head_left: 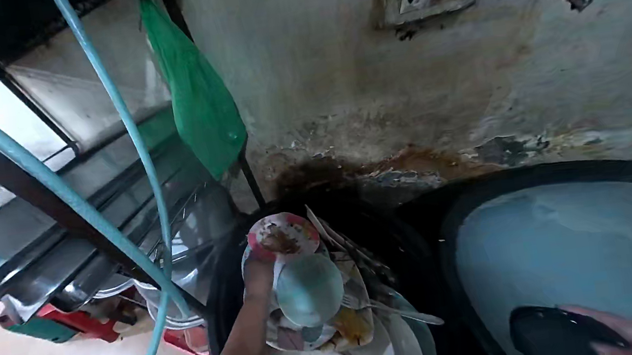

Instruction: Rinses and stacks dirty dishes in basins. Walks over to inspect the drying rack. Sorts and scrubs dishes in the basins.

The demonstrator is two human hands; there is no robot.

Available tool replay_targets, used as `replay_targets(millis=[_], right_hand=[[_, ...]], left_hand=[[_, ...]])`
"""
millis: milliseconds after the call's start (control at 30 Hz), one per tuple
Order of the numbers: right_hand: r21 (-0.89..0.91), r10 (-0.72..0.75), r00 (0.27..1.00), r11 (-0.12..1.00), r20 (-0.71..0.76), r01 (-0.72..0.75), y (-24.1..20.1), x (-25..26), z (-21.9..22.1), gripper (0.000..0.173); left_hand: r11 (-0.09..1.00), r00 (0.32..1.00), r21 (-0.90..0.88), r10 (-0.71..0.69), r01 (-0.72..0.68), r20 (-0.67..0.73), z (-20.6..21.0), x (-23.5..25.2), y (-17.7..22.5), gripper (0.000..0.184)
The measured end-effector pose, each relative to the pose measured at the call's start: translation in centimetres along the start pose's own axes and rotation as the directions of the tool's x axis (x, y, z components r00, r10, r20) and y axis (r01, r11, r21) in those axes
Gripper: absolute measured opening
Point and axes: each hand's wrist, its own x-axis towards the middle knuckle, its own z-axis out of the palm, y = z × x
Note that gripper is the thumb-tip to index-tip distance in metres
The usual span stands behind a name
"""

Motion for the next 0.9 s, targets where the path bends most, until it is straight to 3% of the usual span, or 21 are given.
replay_targets(millis=[100,167,267,533,733,900], right_hand=[[0.003,0.021,1.0,1.0,-0.004,-0.021,-0.5,0.7,2.4,0.048],[0.003,0.027,1.0,1.0,-0.01,-0.027,-0.5,1.1,3.8,0.05],[0.033,0.049,0.998,0.998,-0.034,-0.048,0.0,1.4,5.9,0.052],[0.027,0.122,0.992,0.992,0.011,-0.122,0.2,2.0,10.0,0.053],[0.026,0.129,0.99,0.991,0.05,-0.131,0.2,2.7,10.9,0.054],[-0.002,0.133,0.984,0.991,0.115,-0.133,0.1,3.2,11.5,0.055]], left_hand=[[0.971,0.996,-0.221,-0.092,0.088,-0.008,-0.6,0.7,0.5,0.037],[0.88,0.979,-0.434,-0.201,0.195,0.032,-0.3,1.8,0.6,0.033],[0.752,0.962,-0.616,-0.272,0.234,0.034,0.5,3.5,0.4,0.024],[0.55,0.935,-0.769,-0.309,0.326,0.175,-0.2,5.2,0.5,0.021],[0.529,0.984,-0.836,-0.167,0.144,0.064,-3.3,2.7,-1.6,0.029],[0.447,0.99,-0.884,-0.102,0.134,0.099,-5.5,-1.0,-2.2,0.028]])
